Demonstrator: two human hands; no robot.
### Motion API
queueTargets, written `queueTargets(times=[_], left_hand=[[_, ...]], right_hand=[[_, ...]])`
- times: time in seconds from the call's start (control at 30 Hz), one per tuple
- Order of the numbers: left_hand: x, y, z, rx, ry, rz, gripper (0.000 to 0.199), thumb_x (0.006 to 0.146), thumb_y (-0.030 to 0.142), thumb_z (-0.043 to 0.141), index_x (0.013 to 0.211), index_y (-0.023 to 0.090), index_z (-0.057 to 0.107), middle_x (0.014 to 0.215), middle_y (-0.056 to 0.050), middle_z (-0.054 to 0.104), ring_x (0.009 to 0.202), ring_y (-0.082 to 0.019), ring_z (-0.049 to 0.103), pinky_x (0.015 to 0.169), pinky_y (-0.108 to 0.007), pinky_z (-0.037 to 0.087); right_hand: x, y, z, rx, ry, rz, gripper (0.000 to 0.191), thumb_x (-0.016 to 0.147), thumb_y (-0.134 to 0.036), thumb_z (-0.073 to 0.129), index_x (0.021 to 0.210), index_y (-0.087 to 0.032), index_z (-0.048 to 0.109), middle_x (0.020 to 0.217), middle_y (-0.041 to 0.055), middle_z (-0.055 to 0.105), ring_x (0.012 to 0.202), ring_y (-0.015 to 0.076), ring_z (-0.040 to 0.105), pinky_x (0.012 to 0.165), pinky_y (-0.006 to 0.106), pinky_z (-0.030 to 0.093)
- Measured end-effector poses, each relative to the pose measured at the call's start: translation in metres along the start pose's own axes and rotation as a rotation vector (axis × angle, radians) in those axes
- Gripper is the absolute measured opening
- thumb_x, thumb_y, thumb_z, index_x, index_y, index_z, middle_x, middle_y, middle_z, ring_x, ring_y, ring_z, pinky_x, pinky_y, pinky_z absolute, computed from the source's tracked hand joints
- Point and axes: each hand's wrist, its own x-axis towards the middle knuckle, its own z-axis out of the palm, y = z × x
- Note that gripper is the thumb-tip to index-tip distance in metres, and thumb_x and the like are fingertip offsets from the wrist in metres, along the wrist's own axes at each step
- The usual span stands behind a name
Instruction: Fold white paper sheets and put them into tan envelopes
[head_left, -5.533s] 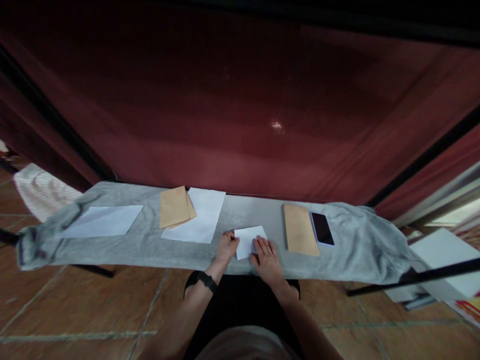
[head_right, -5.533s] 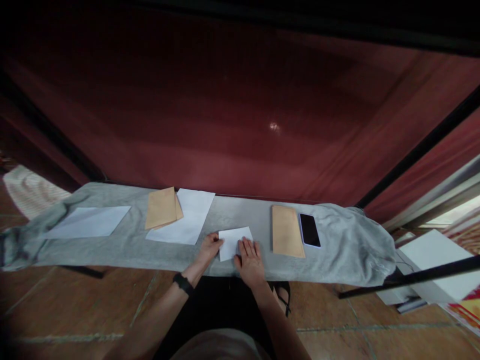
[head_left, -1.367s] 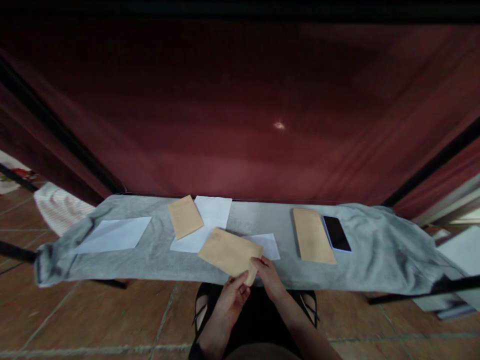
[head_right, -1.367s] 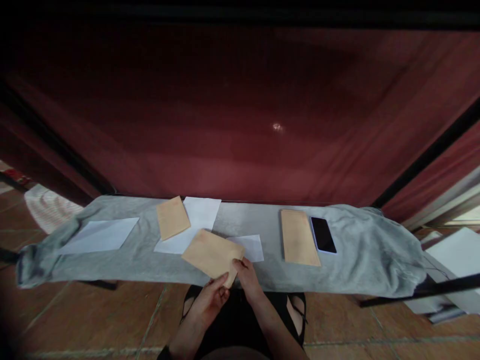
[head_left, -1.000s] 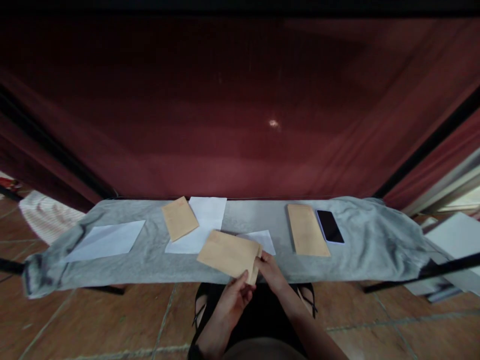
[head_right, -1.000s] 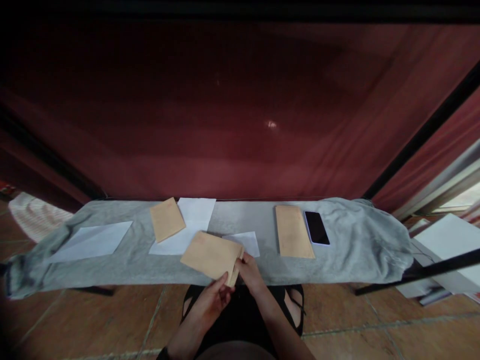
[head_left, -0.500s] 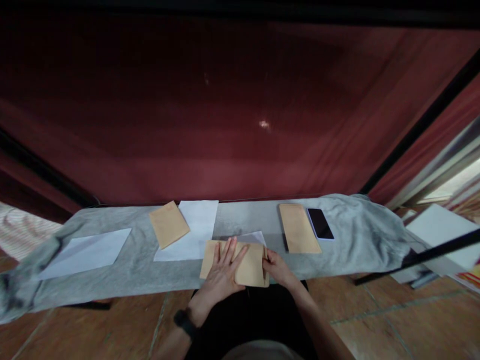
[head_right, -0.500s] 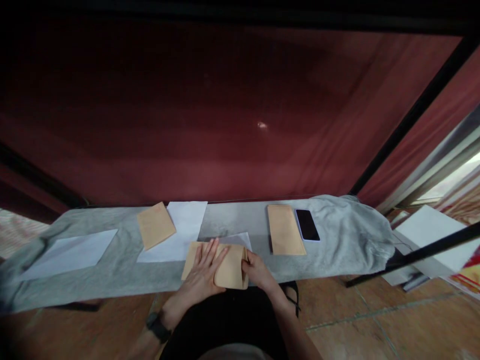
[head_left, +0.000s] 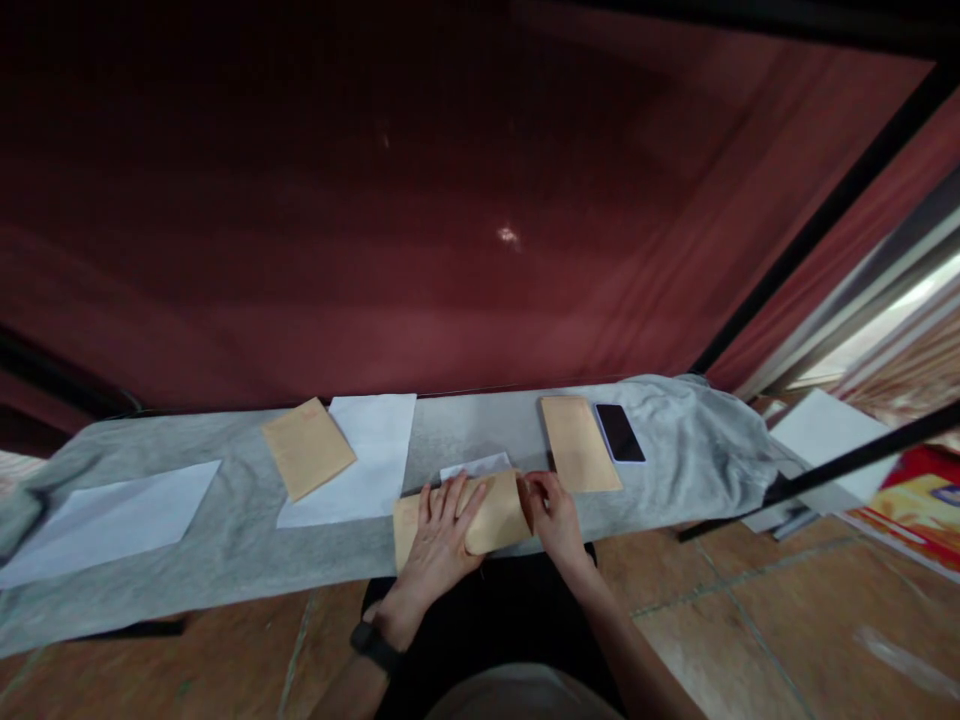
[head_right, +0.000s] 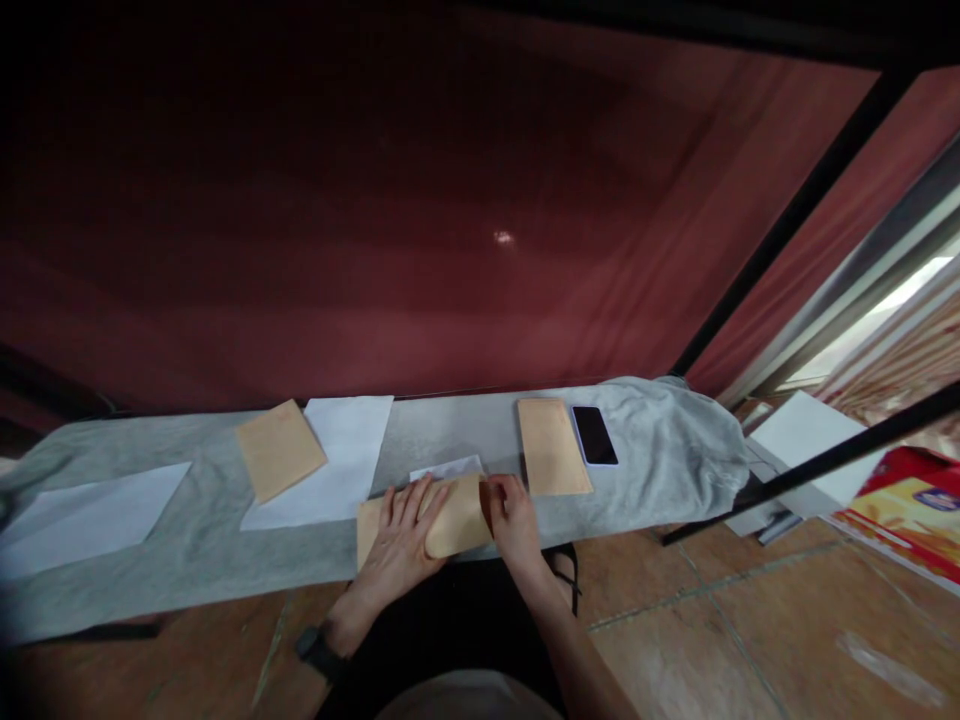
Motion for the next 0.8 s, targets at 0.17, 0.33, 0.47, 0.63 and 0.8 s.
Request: queueTargets(times=[0.17,0.33,0.47,0.63,0.8], left_hand=[[-0.006,0.003,0.002,-0.018,-0.011,0.055,0.090,0.077,0.037,0.077,0.157,0.029,0.037,0.167,-0.015,0.029,0.147,-0.038,0.037,0.123,-0.057,0.017],[-0.006,0.004,0.005,-0.045,0.011,-0.003,0.100,0.073,0.044,0.082,0.159,0.026,0.034,0.166,-0.019,0.027,0.147,-0.039,0.036,0.120,-0.057,0.021],[-0.004,0.008,0.004,-0.068,-0.010,0.006,0.098,0.074,0.036,0.081,0.159,0.026,0.033,0.165,-0.020,0.027,0.147,-0.038,0.036,0.119,-0.058,0.022],[-0.007,0.011,-0.001,-0.070,-0.062,0.083,0.097,0.072,0.024,0.078,0.158,0.031,0.033,0.163,-0.015,0.032,0.144,-0.038,0.038,0.119,-0.059,0.023],[-0.009,0.018,-0.001,-0.061,-0.114,0.116,0.100,0.072,0.018,0.075,0.159,0.032,0.029,0.155,-0.013,0.041,0.140,-0.036,0.040,0.119,-0.058,0.024]], right_hand=[[0.006,-0.009,-0.025,0.181,-0.466,0.249,0.030,0.083,-0.043,0.058,0.099,-0.025,0.076,0.087,0.0017,0.076,0.085,0.0228,0.069,0.081,0.037,0.056],[0.015,-0.014,-0.046,0.217,-0.675,0.352,0.038,0.080,-0.053,0.065,0.099,-0.022,0.078,0.094,0.0048,0.077,0.088,0.0240,0.070,0.087,0.039,0.054],[0.009,-0.017,-0.040,0.211,-0.761,0.206,0.029,0.084,-0.044,0.059,0.091,-0.025,0.080,0.096,0.0011,0.077,0.099,0.0242,0.068,0.098,0.038,0.048],[-0.001,-0.007,-0.033,0.420,-0.807,0.472,0.040,0.081,-0.049,0.068,0.113,-0.027,0.075,0.098,0.0018,0.077,0.093,0.0222,0.069,0.082,0.033,0.054],[-0.001,-0.004,-0.027,0.385,-0.721,0.430,0.042,0.089,-0.050,0.070,0.121,-0.023,0.069,0.116,0.0067,0.072,0.099,0.0238,0.070,0.084,0.036,0.057]])
